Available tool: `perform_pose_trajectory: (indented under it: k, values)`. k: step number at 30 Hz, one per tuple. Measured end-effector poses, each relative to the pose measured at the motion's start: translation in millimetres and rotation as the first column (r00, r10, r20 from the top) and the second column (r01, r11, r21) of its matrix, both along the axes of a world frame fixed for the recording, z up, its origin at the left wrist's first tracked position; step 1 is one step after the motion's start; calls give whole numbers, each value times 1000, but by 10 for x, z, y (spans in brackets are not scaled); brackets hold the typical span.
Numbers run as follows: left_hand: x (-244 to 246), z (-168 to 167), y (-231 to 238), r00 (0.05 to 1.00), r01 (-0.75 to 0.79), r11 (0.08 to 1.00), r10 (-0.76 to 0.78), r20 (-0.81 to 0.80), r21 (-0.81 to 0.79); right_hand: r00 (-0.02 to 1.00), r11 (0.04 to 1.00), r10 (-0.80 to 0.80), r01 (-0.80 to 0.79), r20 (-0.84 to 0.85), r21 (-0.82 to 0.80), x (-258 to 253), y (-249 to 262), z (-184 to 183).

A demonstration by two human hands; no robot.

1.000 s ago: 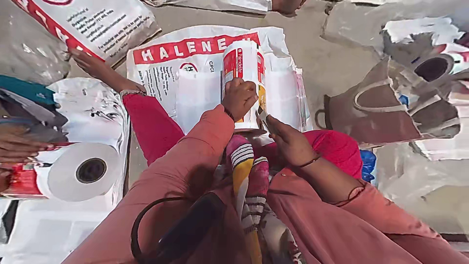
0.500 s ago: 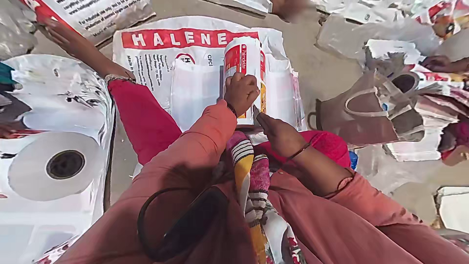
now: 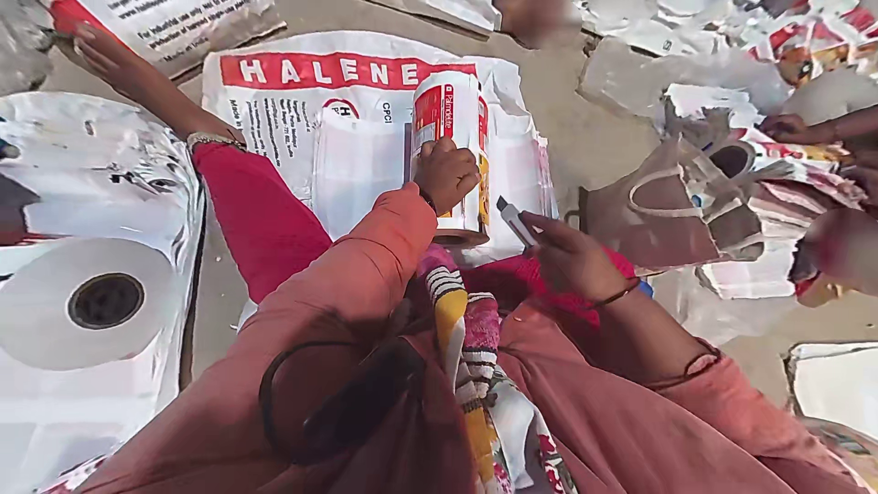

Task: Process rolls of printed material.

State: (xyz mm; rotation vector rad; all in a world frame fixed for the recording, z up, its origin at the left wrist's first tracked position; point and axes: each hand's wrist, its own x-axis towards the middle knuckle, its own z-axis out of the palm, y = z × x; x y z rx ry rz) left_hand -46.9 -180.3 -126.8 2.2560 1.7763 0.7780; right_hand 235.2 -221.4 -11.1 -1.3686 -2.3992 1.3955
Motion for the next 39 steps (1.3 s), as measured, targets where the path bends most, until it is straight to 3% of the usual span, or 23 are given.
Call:
perform_pose_trajectory:
  k: [2, 4, 8, 11, 15, 19, 22, 29, 32, 34, 39]
  values:
    - [14, 9, 30, 997, 32, 999, -32, -72, -1, 975, 976, -126, 89, -182, -200, 148, 205, -118]
    - [29, 45, 32, 992, 44, 999, -47, -114, -28, 934, 940, -178, 70, -308, -333, 216, 292, -331]
    - [66, 78, 55, 977, 53, 996, -68, -203, -77, 891, 872, -250, 38, -379, -488, 243, 305, -880]
    - [71, 146, -44, 957, 50, 990, -84, -278, -129, 907, 874, -231, 34, -352, -485, 205, 398, -963]
    - [155, 132, -39, 965, 84, 996, -79, -249, 10, 848, 848, -387, 173, -363, -501, 218, 532, -839]
    - [212, 227, -53, 959, 69, 997, -59, -278, 26, 799, 825, -434, 165, -417, -541, 208, 542, -770]
    - [244, 223, -24, 920, 73, 997, -62, -386, 15, 781, 807, -441, 129, -443, -576, 222, 549, -846]
    - [130, 91, 54, 863, 251, 943, -116, -493, 217, 773, 818, -437, 128, -461, -561, 269, 526, -863]
    - [-67, 311, 104, 845, 287, 954, -212, -492, 83, 744, 810, -460, 129, -484, -572, 286, 493, -868]
    - [-97, 451, 127, 809, 195, 977, -212, -548, -91, 745, 801, -471, 135, -473, -584, 335, 446, -873]
    - [-131, 495, 236, 741, 179, 971, -241, -627, -161, 720, 811, -473, 129, -508, -571, 317, 455, -851]
